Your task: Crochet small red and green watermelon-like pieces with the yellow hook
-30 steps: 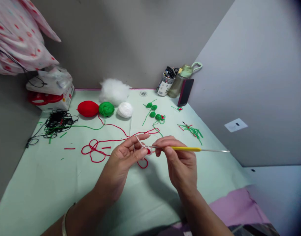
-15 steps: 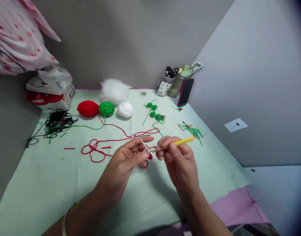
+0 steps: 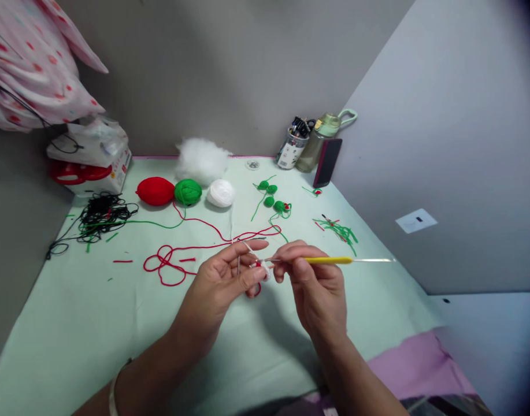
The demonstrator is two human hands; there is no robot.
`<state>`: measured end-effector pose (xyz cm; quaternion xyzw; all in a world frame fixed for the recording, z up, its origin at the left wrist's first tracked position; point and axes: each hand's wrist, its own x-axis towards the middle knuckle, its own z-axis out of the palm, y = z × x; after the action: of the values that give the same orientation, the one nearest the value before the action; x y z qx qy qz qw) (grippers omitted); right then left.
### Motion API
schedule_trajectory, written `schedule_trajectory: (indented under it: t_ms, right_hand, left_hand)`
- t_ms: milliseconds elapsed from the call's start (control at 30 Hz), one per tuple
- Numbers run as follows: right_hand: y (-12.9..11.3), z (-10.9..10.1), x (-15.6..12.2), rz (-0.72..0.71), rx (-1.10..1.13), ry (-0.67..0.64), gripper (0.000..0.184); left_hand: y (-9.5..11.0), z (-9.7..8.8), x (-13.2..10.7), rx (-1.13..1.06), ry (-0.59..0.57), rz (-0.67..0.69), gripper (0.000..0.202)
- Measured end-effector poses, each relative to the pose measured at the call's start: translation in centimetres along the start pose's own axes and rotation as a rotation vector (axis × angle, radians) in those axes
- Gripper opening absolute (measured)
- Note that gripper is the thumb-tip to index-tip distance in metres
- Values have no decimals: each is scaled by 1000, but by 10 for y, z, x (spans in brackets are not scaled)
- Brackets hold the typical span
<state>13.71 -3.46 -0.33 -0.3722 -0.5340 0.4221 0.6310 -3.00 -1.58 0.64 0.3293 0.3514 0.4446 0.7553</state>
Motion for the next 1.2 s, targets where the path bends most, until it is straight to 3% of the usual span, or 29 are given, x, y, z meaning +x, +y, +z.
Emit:
schedule_trajectory:
  t_ms: [133, 367, 467, 700, 1200]
  right_hand:
    - [0, 3, -3, -210, -272, 12, 19]
    - [-1, -6, 7, 9, 7, 69, 17]
    - [-5, -7, 7, -17, 13, 115, 17]
    - [-9, -7, 0, -31, -16, 9, 18]
    - [-6, -10, -1, -40, -59, 18, 19]
  left_hand:
    - [-5, 0, 0, -8, -13, -43, 32]
    - [-4, 2, -2, -16, 8, -41, 31]
    - [-2, 1, 0, 1, 24, -26, 30]
    - [-1, 1, -1, 36, 26, -16, 32]
    - [0, 2, -3, 61, 6, -29, 33]
